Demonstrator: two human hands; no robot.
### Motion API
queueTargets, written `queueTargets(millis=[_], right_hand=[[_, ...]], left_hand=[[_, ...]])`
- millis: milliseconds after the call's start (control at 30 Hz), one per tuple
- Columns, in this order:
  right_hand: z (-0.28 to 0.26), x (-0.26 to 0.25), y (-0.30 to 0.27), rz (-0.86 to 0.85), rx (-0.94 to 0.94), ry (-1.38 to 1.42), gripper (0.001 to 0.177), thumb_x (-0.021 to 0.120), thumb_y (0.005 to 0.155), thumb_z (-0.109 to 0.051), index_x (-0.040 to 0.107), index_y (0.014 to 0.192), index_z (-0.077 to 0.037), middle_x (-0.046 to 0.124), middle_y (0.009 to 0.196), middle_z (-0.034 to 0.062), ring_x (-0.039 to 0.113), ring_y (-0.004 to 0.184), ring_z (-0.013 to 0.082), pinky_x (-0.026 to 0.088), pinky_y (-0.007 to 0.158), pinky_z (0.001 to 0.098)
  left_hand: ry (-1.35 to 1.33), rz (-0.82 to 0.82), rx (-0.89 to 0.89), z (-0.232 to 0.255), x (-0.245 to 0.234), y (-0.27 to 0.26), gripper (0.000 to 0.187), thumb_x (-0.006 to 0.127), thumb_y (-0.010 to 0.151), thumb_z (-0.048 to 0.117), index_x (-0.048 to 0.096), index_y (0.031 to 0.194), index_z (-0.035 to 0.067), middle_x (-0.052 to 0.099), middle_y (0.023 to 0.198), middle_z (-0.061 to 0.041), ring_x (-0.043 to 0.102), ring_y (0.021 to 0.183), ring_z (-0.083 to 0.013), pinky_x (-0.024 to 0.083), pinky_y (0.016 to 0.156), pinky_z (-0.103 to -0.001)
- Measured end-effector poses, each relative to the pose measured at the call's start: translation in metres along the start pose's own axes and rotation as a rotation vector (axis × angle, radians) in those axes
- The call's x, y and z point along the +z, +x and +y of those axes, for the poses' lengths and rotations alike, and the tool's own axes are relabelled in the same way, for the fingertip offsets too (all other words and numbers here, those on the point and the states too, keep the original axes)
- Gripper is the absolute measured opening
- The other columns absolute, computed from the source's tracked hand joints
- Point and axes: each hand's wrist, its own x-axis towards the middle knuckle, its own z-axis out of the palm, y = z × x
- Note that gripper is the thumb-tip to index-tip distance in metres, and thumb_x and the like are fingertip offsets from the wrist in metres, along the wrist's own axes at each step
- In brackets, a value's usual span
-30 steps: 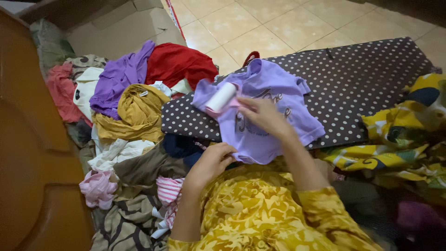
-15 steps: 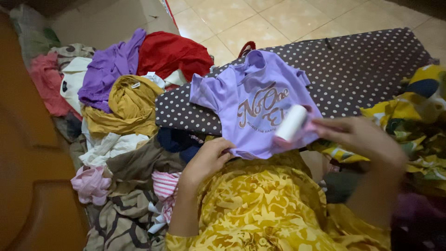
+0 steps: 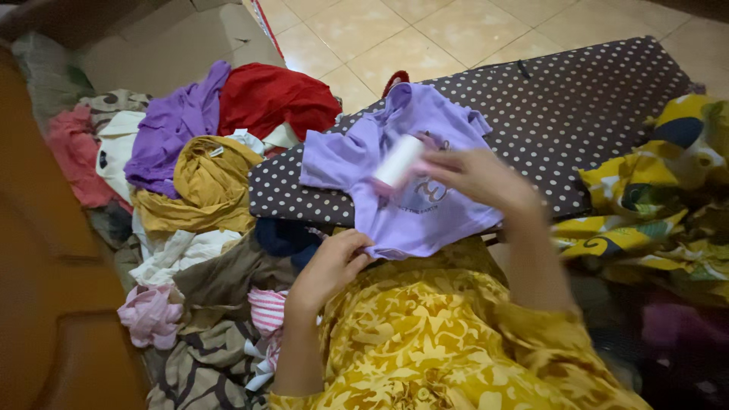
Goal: The person uses a pink lint roller to clean several pieces of clothing. They roll the sticky surface over a yellow patterned garment, a purple t-shirt, and a mustard-colored shirt, moving each item aside after cleaning.
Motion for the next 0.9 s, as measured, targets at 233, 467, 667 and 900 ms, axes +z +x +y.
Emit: queueTargets(millis=[233, 467, 667, 900], right_hand=[[0.037, -0.052, -0.101, -0.062, 0.433, -0.145, 0.052, 0.068, 0.086, -0.057, 0.068, 0.135, -0.037, 0.082, 0.113, 0.0044, 0.079, 0.087, 0.0224, 0.06, 0.087, 0.0392], [0.019, 0.008, 0.025, 0.171, 0.029, 0.082, 0.051, 0.064, 0.093, -0.051, 0.067, 0.135, -0.022, 0.075, 0.115, 0.0098, 0.074, 0.095, 0.0213, 0.055, 0.085, 0.0366], [-0.002, 0.036, 0.069, 0.327, -0.246, -0.054, 0.041, 0.064, 0.1, -0.036, 0.07, 0.132, -0.012, 0.076, 0.102, 0.0197, 0.071, 0.088, 0.0318, 0.054, 0.079, 0.0423], [0.041, -0.045, -0.07, -0.03, 0.349, -0.072, 0.054, 0.064, 0.087, -0.057, 0.069, 0.132, -0.029, 0.08, 0.102, 0.0075, 0.074, 0.077, 0.0175, 0.057, 0.074, 0.0355]], left_hand=[[-0.041, -0.024, -0.033, -0.002, 0.006, 0.001, 0.023, 0.067, 0.084, 0.002, 0.069, 0.106, -0.001, 0.066, 0.092, -0.014, 0.066, 0.082, -0.0285, 0.052, 0.075, -0.036], [0.001, -0.015, 0.1, 0.0, 0.016, 0.004, 0.024, 0.068, 0.083, 0.001, 0.068, 0.107, -0.001, 0.067, 0.1, -0.017, 0.066, 0.094, -0.0354, 0.053, 0.083, -0.038], [0.026, -0.002, 0.068, 0.01, 0.011, 0.001, 0.023, 0.069, 0.085, 0.002, 0.068, 0.108, 0.0, 0.067, 0.101, -0.017, 0.066, 0.093, -0.0357, 0.053, 0.082, -0.039], [-0.048, -0.005, -0.047, 0.013, -0.005, -0.003, 0.021, 0.071, 0.084, 0.003, 0.07, 0.105, 0.0, 0.068, 0.091, -0.013, 0.067, 0.08, -0.0257, 0.052, 0.073, -0.035]])
